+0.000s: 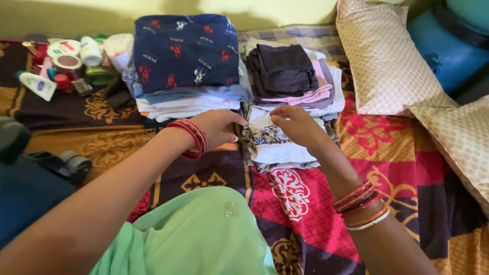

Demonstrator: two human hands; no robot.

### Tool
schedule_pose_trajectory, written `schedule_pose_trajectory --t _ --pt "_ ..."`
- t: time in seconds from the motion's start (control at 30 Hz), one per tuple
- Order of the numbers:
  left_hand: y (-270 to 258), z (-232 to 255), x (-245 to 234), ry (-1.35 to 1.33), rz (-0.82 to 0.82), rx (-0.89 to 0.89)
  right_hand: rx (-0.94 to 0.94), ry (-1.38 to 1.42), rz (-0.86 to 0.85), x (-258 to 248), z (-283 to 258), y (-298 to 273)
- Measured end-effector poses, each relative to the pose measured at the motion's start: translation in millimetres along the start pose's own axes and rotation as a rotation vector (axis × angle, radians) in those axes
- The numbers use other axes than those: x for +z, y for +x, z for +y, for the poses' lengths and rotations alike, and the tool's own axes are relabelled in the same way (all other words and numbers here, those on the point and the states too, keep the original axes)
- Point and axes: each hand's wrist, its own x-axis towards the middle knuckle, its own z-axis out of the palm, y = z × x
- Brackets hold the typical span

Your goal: The person unpacks a suitcase by removing folded clothes one by one and placing them on the bed. Items include a patterned cloth, dark shorts, a black top, a navy polo shirt, a white garment, a maroon cloth, and a pink cloth. The person handles each item by hand and stacks them on the bed.

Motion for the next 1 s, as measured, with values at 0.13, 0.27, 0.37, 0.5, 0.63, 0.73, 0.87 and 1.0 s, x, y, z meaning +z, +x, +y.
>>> schedule_pose_trajectory --t 0.13,0.27,0.37,0.5,0.63,0.73,0.87,1.0 --pt "-19.1 16.7 -32.0 0.007 0.062 0.047 -0.138 0.028 0.011 -2.3 -40.4 -10.4" --pt "-44.7 28.3 -56.4 0.052 0.115 0.103 -0.194 0.02 0.026 -2.9 -82.7 -26.2" --pt "-70.8 35.9 -71.6 0.05 0.181 0.164 -0.279 0.027 0.025 -0.2 -115.8 -39.5" --pt "-107.0 48.8 -92.9 -0.002 0.222 0.16 -0.293 0.052 0.034 10.3 -158.2 -58.9" --pt "-142.0 63.4 -116.1 0.004 0.249 0.125 -0.353 0.06 0.002 19.2 -193.0 -74.7" --pt "-165.5 75.3 -132.8 -0.013 0.277 0.103 -0.403 0.072 -0.009 26.7 -214.3 -83.7" --pt "-195.1 90.5 -153.1 0.016 0.314 0.028 -0.441 0.085 -0.038 37.4 -241.6 -94.6" --pt "-219.9 98.5 -171.3 -0.059 0.338 -0.007 -0.461 0.032 -0.045 48.2 -268.2 -104.4"
